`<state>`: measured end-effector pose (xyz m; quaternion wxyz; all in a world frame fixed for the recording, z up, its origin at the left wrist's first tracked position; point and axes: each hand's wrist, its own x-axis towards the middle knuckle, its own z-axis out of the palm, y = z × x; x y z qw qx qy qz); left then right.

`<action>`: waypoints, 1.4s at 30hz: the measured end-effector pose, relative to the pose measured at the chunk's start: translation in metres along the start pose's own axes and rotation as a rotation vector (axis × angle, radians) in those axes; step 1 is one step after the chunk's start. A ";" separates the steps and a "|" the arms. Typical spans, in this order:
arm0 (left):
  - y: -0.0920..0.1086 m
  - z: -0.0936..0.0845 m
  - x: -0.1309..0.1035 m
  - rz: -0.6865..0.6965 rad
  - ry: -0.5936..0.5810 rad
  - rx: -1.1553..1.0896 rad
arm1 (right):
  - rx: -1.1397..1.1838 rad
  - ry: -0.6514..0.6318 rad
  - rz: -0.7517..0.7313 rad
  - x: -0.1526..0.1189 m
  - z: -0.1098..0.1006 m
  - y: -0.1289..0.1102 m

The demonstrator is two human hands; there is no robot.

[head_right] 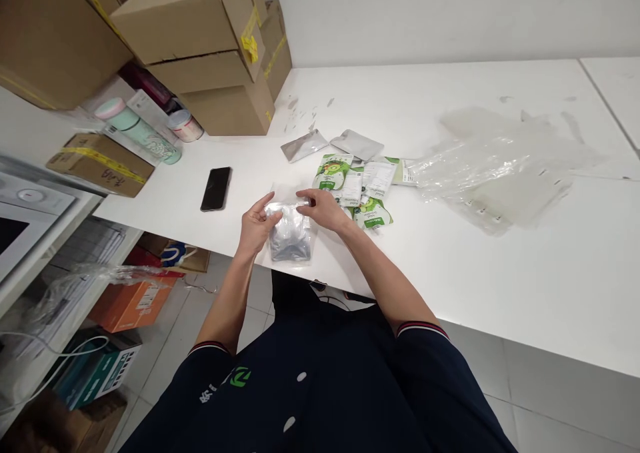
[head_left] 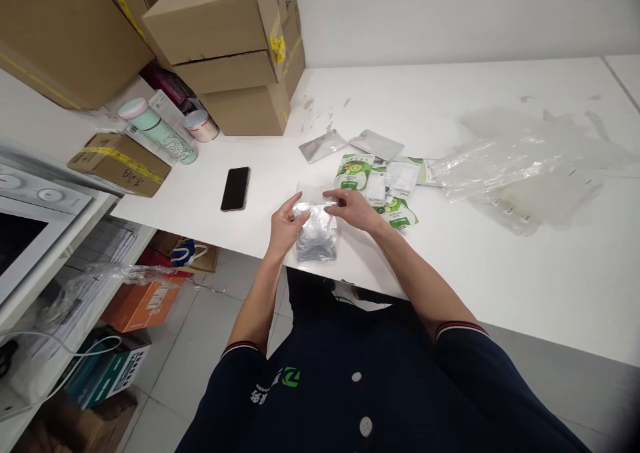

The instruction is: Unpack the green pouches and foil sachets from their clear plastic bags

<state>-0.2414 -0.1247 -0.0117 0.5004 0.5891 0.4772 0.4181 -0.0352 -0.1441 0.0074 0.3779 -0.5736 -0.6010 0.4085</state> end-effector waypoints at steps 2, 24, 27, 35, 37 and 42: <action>0.004 -0.001 -0.001 -0.011 0.001 0.002 | -0.106 0.001 -0.013 -0.001 -0.002 -0.005; -0.030 -0.050 0.085 -0.232 0.199 0.347 | -0.087 0.011 0.103 0.013 0.049 0.013; -0.021 -0.065 0.124 -0.207 0.237 0.530 | -0.129 -0.121 0.064 -0.016 0.038 0.008; -0.026 -0.057 0.150 0.099 0.142 1.330 | -0.139 0.331 0.153 -0.074 -0.044 0.038; -0.029 -0.058 0.149 0.116 0.098 1.325 | -0.421 0.636 0.218 -0.072 -0.081 0.053; -0.030 -0.063 0.150 0.066 0.085 1.297 | -1.009 0.755 0.459 -0.053 -0.146 0.097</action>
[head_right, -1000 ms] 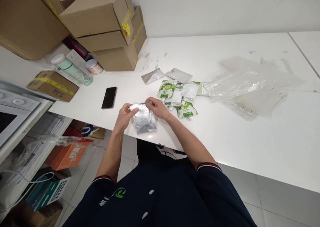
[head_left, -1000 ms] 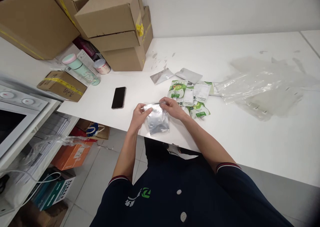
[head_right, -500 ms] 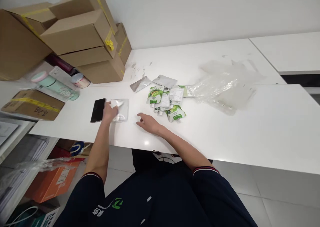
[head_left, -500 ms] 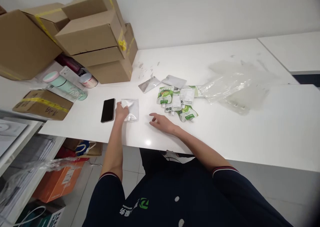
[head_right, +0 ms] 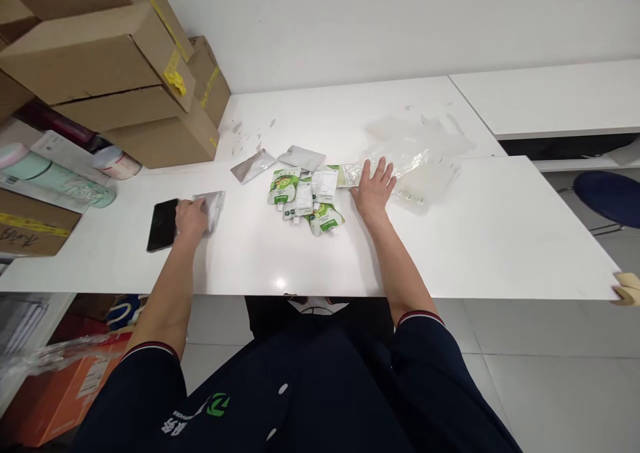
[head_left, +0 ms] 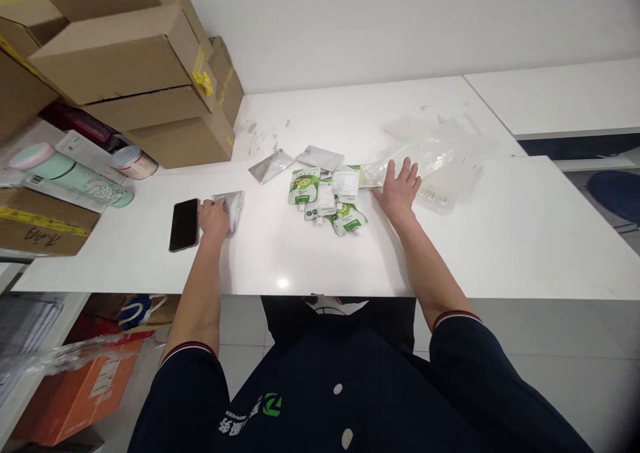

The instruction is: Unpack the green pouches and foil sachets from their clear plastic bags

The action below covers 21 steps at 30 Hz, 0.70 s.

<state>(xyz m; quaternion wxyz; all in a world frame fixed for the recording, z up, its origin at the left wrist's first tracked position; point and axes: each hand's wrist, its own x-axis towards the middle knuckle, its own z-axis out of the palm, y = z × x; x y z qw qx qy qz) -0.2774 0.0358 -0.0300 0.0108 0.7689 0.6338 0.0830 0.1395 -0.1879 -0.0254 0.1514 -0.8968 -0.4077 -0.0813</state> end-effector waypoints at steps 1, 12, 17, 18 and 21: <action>0.000 -0.001 0.000 -0.002 -0.014 -0.005 | -0.041 -0.039 0.010 0.005 0.006 0.005; -0.009 0.003 -0.004 0.059 0.124 -0.249 | 0.305 0.196 0.215 0.014 -0.025 0.054; 0.026 -0.003 -0.024 0.265 0.508 -0.469 | 1.150 0.524 0.206 0.018 -0.073 0.057; 0.040 -0.008 -0.032 0.299 0.543 -0.509 | 1.302 0.471 0.185 0.014 -0.082 0.049; 0.087 -0.029 -0.064 0.410 0.502 -0.662 | 1.615 0.241 0.144 -0.005 -0.102 0.012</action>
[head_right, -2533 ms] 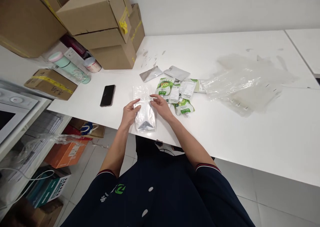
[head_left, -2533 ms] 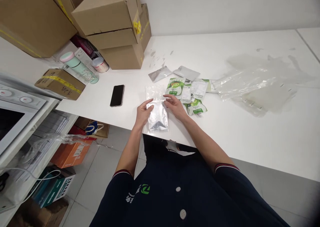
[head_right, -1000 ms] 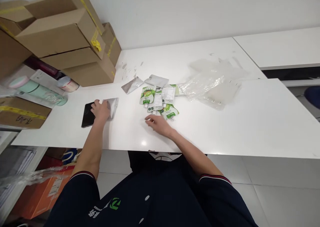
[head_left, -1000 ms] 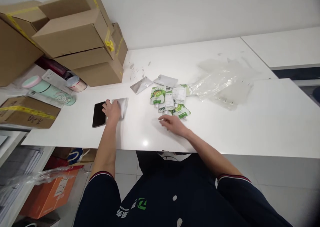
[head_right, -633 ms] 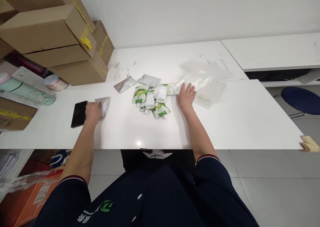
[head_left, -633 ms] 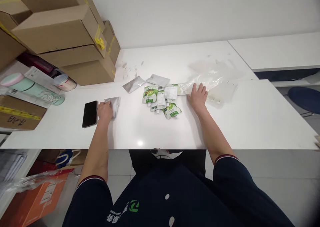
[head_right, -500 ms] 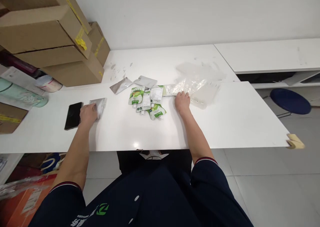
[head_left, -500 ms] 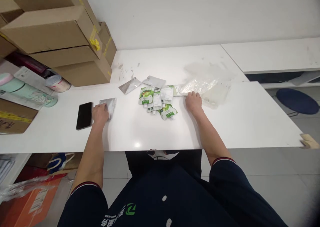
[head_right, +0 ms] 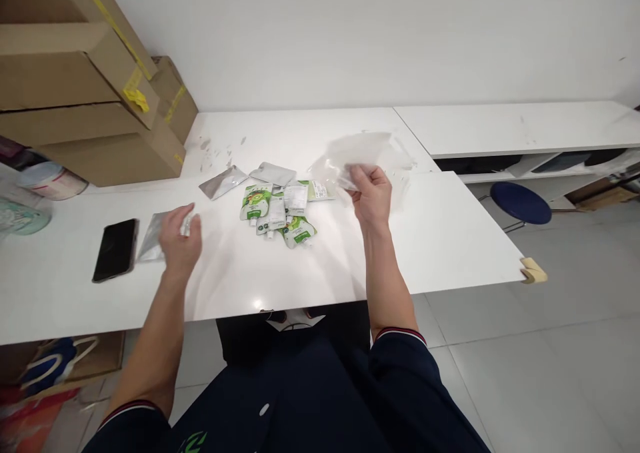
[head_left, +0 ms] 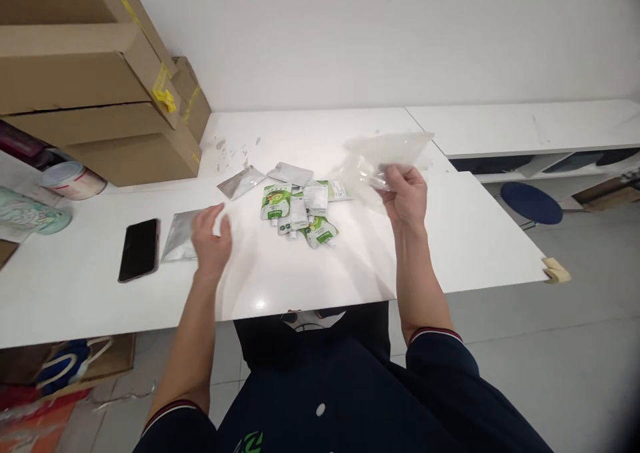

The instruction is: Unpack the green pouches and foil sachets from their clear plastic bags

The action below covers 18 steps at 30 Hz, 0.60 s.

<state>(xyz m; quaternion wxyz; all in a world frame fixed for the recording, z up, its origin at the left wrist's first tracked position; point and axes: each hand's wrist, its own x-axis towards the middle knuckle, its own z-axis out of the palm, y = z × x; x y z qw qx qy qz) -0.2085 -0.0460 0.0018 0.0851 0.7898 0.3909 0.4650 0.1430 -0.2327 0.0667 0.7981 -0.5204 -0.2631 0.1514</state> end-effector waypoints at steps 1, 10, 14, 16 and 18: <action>0.020 0.001 -0.001 0.013 -0.029 -0.061 | 0.058 -0.052 0.058 -0.011 0.012 -0.003; 0.074 -0.017 -0.012 0.004 -0.141 -0.333 | 0.050 -0.533 0.521 -0.100 0.069 0.037; 0.048 -0.061 0.003 -0.336 -0.131 -0.292 | -0.156 -0.889 0.508 -0.129 0.070 0.051; 0.033 -0.080 0.015 -0.478 -0.167 -0.196 | -0.231 -1.025 0.453 -0.142 0.070 0.055; 0.016 -0.087 0.026 -0.537 -0.238 -0.087 | -0.276 -1.082 0.447 -0.152 0.070 0.060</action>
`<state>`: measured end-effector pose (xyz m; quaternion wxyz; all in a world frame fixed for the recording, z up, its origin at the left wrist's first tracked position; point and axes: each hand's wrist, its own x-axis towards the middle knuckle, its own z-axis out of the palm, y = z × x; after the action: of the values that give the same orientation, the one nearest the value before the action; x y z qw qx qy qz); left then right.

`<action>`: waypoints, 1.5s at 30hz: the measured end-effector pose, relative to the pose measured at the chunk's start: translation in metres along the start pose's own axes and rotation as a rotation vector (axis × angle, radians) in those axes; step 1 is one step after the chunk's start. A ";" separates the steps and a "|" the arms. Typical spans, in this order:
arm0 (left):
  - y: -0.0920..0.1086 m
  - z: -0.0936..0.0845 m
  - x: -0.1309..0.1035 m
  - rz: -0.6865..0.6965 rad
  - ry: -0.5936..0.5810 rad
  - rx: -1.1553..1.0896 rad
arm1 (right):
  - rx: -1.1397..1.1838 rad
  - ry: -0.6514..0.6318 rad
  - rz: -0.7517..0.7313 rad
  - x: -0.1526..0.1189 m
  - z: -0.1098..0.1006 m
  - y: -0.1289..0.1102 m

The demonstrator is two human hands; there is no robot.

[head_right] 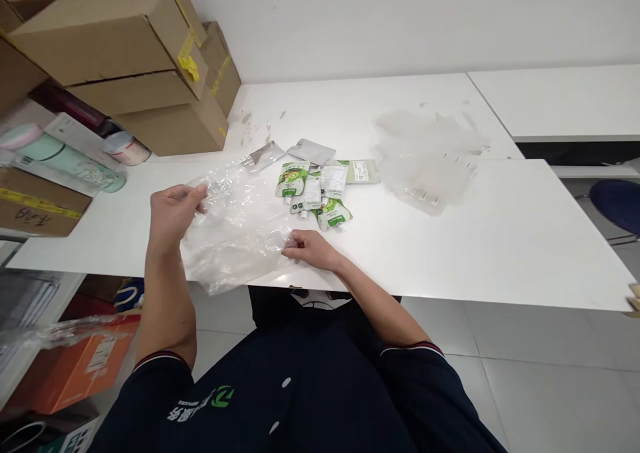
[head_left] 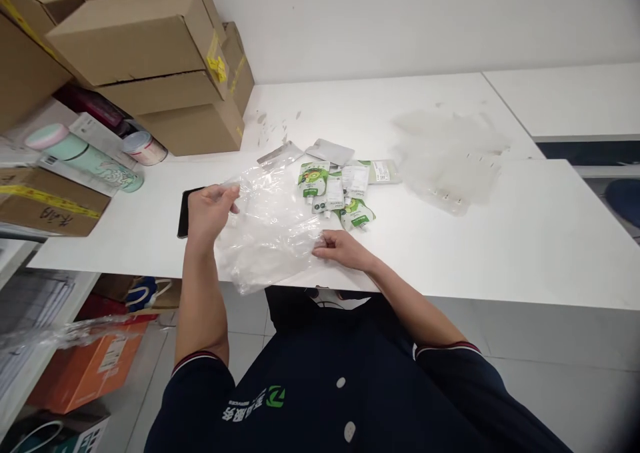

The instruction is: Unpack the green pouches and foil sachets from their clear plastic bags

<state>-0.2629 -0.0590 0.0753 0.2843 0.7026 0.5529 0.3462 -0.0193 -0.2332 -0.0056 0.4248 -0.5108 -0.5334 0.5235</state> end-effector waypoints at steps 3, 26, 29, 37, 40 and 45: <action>-0.019 0.005 0.023 -0.030 -0.118 0.204 | -0.112 -0.010 0.066 0.000 0.010 0.013; -0.055 0.068 -0.098 0.346 -0.188 0.415 | -1.104 0.253 -0.143 0.061 -0.039 -0.014; -0.061 0.072 -0.127 0.370 -0.218 0.486 | -1.212 0.116 0.004 0.114 -0.046 -0.010; -0.086 0.070 -0.090 0.386 -0.343 0.508 | -1.337 0.115 0.031 0.144 -0.031 0.014; -0.094 0.064 -0.082 0.408 -0.394 0.464 | -1.114 0.312 -0.020 0.136 -0.051 0.007; -0.086 0.043 -0.104 0.454 -0.183 0.375 | -0.630 0.740 -0.144 0.085 -0.098 -0.024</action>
<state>-0.2937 -0.1417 -0.0357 0.1138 0.8766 0.4081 0.2282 0.0657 -0.1353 0.0198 0.4457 -0.7280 -0.5132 0.0894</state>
